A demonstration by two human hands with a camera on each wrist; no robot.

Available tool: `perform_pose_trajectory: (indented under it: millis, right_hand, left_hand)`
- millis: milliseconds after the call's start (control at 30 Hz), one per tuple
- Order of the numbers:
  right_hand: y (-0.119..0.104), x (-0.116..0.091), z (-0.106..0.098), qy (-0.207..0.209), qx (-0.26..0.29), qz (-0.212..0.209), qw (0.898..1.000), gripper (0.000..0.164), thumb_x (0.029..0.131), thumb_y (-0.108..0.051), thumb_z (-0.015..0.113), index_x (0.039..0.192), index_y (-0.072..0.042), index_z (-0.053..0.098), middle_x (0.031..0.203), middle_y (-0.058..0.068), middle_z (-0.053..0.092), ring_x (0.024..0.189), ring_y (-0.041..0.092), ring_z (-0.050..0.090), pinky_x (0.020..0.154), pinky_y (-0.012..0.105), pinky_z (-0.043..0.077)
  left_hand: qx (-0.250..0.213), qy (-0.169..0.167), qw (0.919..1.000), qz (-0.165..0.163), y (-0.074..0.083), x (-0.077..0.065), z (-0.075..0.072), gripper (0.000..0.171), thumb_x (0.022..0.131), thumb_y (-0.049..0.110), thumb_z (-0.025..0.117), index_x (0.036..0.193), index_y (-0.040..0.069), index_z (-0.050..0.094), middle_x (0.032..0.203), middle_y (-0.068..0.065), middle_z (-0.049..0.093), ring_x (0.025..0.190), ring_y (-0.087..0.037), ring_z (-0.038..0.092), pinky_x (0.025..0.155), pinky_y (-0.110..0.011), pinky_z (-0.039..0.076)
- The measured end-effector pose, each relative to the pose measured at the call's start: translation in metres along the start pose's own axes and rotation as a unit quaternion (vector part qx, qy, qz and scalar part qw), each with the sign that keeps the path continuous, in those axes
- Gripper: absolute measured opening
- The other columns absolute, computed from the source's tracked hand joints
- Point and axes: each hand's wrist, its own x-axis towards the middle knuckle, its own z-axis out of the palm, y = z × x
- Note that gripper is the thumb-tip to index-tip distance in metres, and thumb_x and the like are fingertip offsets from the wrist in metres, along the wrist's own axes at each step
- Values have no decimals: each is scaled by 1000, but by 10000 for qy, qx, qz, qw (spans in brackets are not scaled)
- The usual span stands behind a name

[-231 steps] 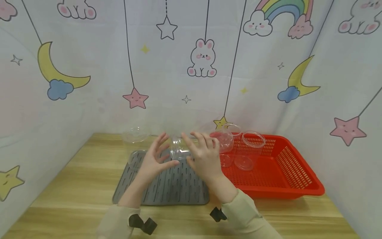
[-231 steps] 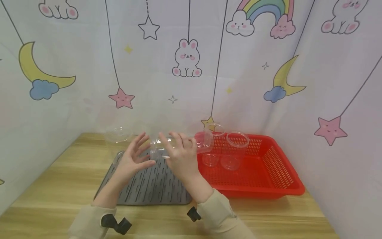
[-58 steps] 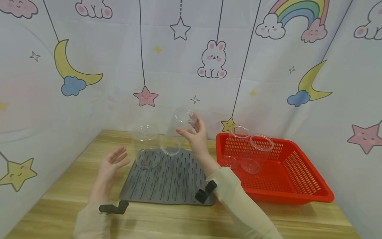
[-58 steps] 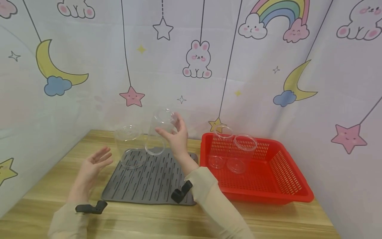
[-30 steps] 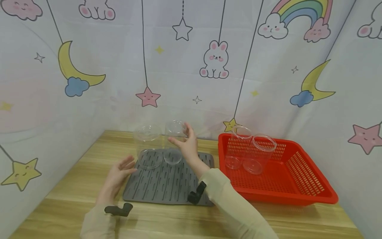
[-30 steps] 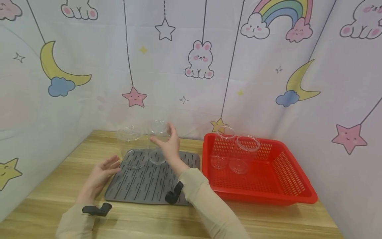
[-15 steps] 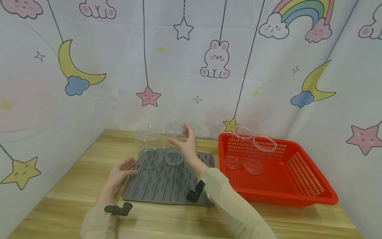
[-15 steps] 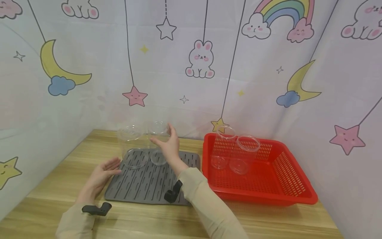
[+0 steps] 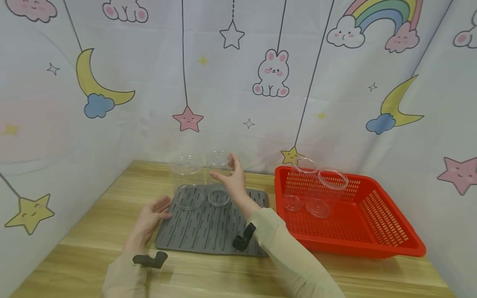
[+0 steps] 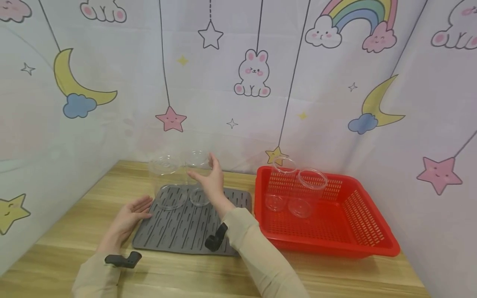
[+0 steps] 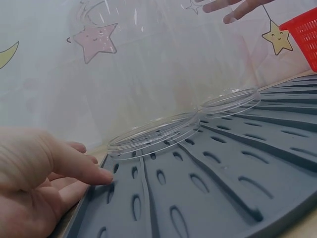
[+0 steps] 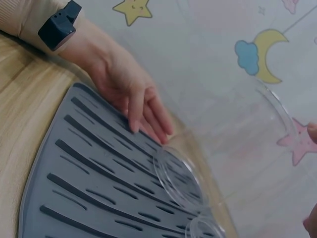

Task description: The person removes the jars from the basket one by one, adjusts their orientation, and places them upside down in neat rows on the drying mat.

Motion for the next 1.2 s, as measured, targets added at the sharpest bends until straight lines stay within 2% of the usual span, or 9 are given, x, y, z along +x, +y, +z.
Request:
perform_pose_trajectory:
  millis: [233,433,567,667,767,867,900,1033,1200]
  right_hand:
    - [1,2,-1,49,18,66,10000,89,81,-18,80,153,-12,29,157,7,35,142,28,35,116,49,34]
    - [5,4,-1,62,-11,78,9999,90,81,-21,81,153,-11,28,157,7,35,142,28,36,116,49,34]
    - [6,5,-2,86,-25,73,9999,89,81,-20,81,153,-13,29,157,7,36,142,28,37,115,49,36]
    - [7,6,-2,101,-42,35,9999,89,81,-21,81,153,-12,30,156,8,37,141,28,37,114,49,36]
    - [8,7,-2,102,-56,-22,9999,89,81,-21,81,153,-10,29,156,9,37,141,30,37,114,50,37]
    - [9,6,-2,90,-48,-29,9999,88,82,-20,80,153,-10,29,155,9,37,141,30,38,113,51,37]
    - [8,6,-2,90,-43,-18,9999,88,82,-20,80,153,-11,29,155,10,38,141,31,38,113,51,37]
    - [6,5,-3,86,0,24,10000,88,82,-19,80,153,-11,29,155,10,38,141,30,37,113,52,37]
    - [6,6,-3,66,65,44,9999,90,81,-20,81,154,-12,28,156,8,37,142,29,36,115,51,35]
  left_hand:
    - [36,63,10000,-60,-1,1,0,74,87,-20,49,151,-12,11,157,-33,17,147,-41,21,101,-11,43]
    - [45,63,10000,-46,2,0,1,76,86,-21,49,151,-13,10,156,-34,16,147,-42,20,102,-12,43]
    - [-7,57,9999,85,-1,0,0,76,84,-21,51,150,-14,12,156,-35,16,146,-44,19,104,-13,42]
    - [-163,84,9994,305,-5,1,-2,77,82,-20,54,148,-16,16,154,-37,19,145,-44,24,106,-18,43]
    - [-209,56,9990,388,-6,0,-2,78,81,-18,55,148,-17,16,153,-38,19,145,-44,24,109,-24,41]
    - [-122,92,9995,286,-4,0,-1,76,82,-19,54,148,-16,16,154,-36,19,145,-43,25,110,-27,39]
    - [-13,58,9998,178,-3,0,-1,76,83,-19,52,149,-15,14,155,-35,17,146,-45,20,111,-26,37]
    - [105,85,9999,-32,1,0,2,75,85,-21,49,150,-13,12,157,-34,17,146,-43,21,108,-19,39]
    - [80,81,9999,-51,1,1,1,75,86,-22,47,150,-13,12,157,-34,17,147,-42,21,107,-18,39]
